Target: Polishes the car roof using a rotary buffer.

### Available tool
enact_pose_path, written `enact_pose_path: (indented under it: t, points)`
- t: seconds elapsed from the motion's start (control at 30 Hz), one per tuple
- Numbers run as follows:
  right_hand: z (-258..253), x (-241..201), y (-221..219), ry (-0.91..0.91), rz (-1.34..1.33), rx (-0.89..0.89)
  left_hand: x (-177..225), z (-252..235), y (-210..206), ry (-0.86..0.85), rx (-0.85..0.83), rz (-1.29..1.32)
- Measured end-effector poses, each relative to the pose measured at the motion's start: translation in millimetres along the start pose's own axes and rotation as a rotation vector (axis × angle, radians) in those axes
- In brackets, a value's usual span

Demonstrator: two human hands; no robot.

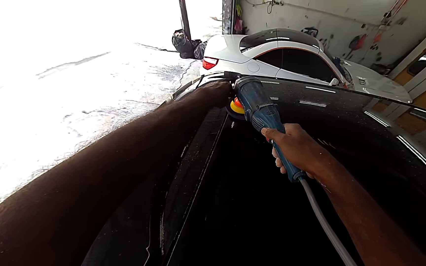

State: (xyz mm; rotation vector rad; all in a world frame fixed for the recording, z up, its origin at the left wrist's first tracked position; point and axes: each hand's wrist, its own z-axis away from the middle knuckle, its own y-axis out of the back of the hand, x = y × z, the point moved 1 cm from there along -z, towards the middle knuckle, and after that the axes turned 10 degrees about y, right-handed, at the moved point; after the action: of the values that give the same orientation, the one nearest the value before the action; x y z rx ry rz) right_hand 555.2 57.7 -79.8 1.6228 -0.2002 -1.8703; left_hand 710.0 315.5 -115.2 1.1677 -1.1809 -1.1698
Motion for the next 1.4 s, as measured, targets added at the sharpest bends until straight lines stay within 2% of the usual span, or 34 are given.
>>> enact_pose_path:
  t: [0.23, 0.47, 0.73, 1.4]
  points:
    - [18.4, -4.3, -8.8, 0.018, 0.023, -0.044, -11.7, 29.3, -5.8, 0.082, -0.005, 0.073]
    - [47.2, 2.8, -12.4, 0.014, 0.042, -0.072, -5.5, 75.4, -1.4, 0.105, -0.019, 0.081]
    - [74.1, 7.1, -17.8, 0.01, 0.03, -0.121, -3.9, 105.5, -6.8, 0.199, -0.032, 0.091]
    - [84.7, 35.3, 16.8, -0.019, -0.063, -0.045, 56.2, 80.7, 3.4, 0.131, -0.035, 0.05]
